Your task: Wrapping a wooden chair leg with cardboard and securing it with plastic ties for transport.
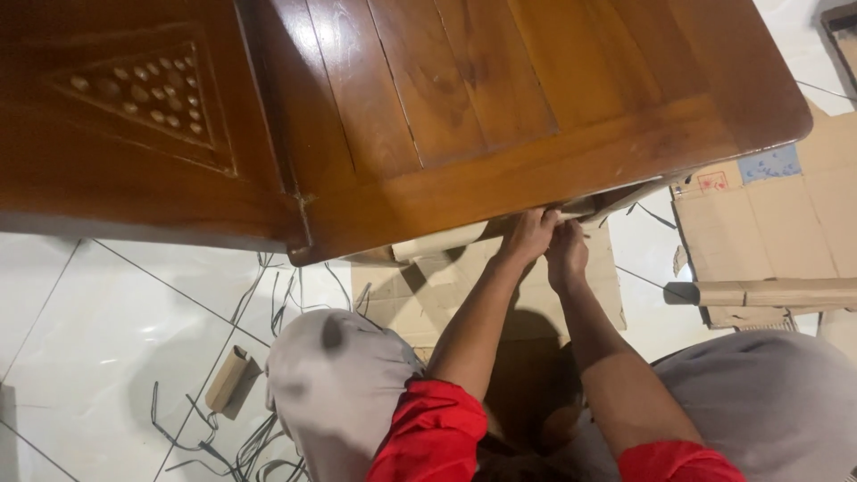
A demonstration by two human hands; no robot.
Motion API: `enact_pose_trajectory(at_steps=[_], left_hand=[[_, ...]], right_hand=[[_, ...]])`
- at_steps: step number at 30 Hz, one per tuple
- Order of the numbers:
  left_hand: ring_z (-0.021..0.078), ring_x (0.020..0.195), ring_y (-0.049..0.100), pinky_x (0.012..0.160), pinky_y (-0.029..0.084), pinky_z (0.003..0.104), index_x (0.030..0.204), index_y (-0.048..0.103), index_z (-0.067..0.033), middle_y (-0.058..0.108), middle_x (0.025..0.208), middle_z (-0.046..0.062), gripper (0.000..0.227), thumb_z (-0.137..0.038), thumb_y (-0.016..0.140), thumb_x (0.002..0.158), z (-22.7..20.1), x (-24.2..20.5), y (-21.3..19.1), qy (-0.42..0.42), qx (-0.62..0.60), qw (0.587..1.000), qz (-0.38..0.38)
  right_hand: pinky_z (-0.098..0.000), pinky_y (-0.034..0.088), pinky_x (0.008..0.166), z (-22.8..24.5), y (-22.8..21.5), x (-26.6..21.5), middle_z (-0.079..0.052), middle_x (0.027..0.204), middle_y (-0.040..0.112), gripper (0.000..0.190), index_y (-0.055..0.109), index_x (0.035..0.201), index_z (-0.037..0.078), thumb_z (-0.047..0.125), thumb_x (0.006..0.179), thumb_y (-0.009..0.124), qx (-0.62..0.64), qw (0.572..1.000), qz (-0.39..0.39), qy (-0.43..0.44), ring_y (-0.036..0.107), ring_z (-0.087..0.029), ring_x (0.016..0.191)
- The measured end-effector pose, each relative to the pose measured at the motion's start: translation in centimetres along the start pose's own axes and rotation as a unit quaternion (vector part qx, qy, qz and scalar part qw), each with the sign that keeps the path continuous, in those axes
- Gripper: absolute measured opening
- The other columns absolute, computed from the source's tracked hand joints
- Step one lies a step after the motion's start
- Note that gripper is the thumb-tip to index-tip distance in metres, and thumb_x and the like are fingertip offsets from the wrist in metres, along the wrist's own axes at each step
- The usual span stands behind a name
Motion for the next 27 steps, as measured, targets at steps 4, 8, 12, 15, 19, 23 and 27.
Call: enact_pose_trajectory(at_steps=[4,8,12,15,19,23,27], left_hand=[[0.0613,0.093,0.062,0.08,0.046,0.061,0.082,0.065,0.0158,0.062,0.085,0.042,0.053,-0.031,0.045,0.098,-4.7,-1.0,-2.8,-0.079,-0.048,0.995,0.034],[0.0422,0.075,0.07,0.071,0.051,0.051,0.069,0.069,0.0,0.066,0.066,0.02,0.052,-0.045,0.054,0.09,-0.4,0.3,-0.2,-0.111,0.003,0.994,0.022],[0.0397,0.068,0.069,0.064,0.05,0.048,0.068,0.068,0.0011,0.062,0.061,0.022,0.056,-0.048,0.055,0.093,0.9,0.0,0.2,-0.121,0.002,0.992,-0.022],[0.0336,0.068,0.068,0.07,0.051,0.04,0.073,0.071,-0.0033,0.063,0.064,0.018,0.044,-0.039,0.061,0.097,-0.9,-0.2,-0.9,-0.026,-0.025,0.996,-0.083],[0.0342,0.081,0.072,0.077,0.054,0.04,0.085,0.075,-0.005,0.072,0.076,0.017,0.036,-0.036,0.066,0.099,2.5,0.0,0.8,0.009,-0.059,0.993,-0.101],[0.033,0.093,0.073,0.087,0.055,0.045,0.097,0.075,-0.0095,0.076,0.09,0.015,0.027,-0.035,0.066,0.101,2.1,-0.7,0.4,0.009,-0.111,0.989,-0.099],[0.0225,0.078,0.072,0.079,0.054,0.037,0.088,0.075,-0.013,0.074,0.077,0.006,0.009,-0.021,0.073,0.092,2.2,-1.5,0.8,0.008,-0.108,0.985,-0.132]], right_hand=[[-0.0366,0.053,0.088,1.8,4.4,-4.6,-0.005,0.091,0.066,0.021,0.072,0.108,0.01,0.028,0.104,0.063,-0.229,0.964,-0.086,-0.101,0.057,-0.016,0.084],[-0.0228,0.044,0.065,3.6,6.1,-7.4,0.001,0.073,0.06,0.009,0.072,0.096,0.009,0.017,0.1,0.068,-0.341,0.919,-0.101,-0.169,0.051,-0.009,0.068],[-0.0208,0.045,0.064,3.7,4.8,-8.0,0.0,0.073,0.071,0.016,0.072,0.091,0.019,0.032,0.101,0.071,-0.399,0.892,-0.152,-0.15,0.06,-0.01,0.065],[-0.0333,0.052,0.077,2.6,2.6,-6.2,0.0,0.076,0.073,0.019,0.074,0.09,0.024,0.041,0.099,0.072,-0.479,0.84,-0.202,-0.156,0.069,-0.018,0.076],[-0.0397,0.051,0.089,2.4,0.8,-6.7,-0.006,0.092,0.061,0.028,0.068,0.086,0.016,0.041,0.092,0.08,-0.517,0.787,-0.233,-0.243,0.064,-0.026,0.092],[-0.0439,0.05,0.099,3.0,1.7,-8.1,-0.009,0.107,0.053,0.021,0.068,0.087,0.012,0.03,0.095,0.076,-0.551,0.74,-0.202,-0.33,0.063,-0.033,0.106],[-0.0471,0.048,0.099,3.5,2.5,-9.6,-0.013,0.104,0.055,0.021,0.066,0.09,0.011,0.029,0.099,0.073,-0.545,0.748,-0.217,-0.31,0.063,-0.038,0.107]])
Point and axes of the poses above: each hand's wrist, its own x-axis towards the middle knuckle, its own y-axis out of the palm, z = x × y, the point moved 3 cm from there along x, towards the middle knuckle
